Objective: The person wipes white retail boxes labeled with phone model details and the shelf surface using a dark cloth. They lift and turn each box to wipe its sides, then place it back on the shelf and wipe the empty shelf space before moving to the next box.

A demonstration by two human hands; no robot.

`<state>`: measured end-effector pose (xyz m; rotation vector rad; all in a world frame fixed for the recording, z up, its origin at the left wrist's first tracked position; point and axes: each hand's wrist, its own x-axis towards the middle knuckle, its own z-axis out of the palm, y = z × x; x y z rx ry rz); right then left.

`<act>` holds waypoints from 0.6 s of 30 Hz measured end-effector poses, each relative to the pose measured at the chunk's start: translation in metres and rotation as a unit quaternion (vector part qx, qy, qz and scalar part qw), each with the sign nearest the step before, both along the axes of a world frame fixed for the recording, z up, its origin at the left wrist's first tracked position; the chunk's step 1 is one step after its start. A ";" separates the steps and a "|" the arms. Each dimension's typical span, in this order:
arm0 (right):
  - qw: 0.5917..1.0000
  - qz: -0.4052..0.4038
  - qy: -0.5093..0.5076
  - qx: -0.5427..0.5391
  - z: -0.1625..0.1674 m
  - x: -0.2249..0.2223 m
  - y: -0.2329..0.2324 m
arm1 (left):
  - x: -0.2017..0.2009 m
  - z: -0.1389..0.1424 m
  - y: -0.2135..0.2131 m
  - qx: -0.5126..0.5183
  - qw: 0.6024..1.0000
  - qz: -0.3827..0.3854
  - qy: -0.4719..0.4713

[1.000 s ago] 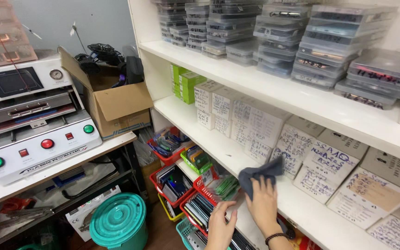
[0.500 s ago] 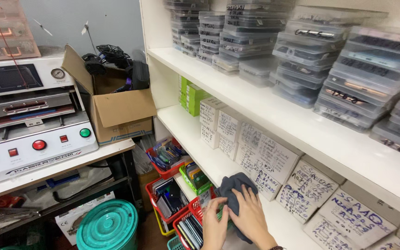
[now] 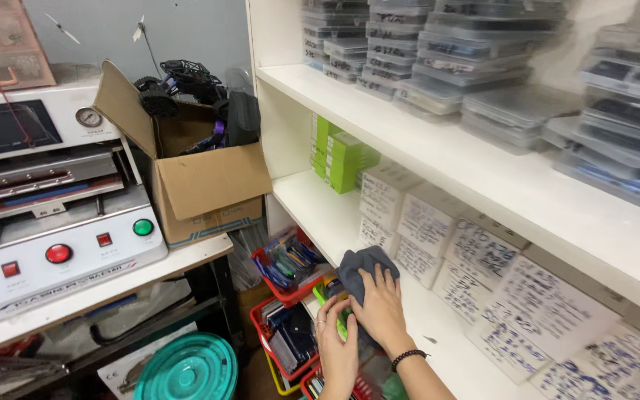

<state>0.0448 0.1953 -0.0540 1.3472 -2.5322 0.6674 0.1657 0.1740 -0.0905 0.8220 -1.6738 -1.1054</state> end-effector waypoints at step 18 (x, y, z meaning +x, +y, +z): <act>0.996 -0.088 -0.028 -0.004 0.010 -0.067 -0.281 | -0.060 0.007 -0.321 -0.036 0.994 -0.097 0.031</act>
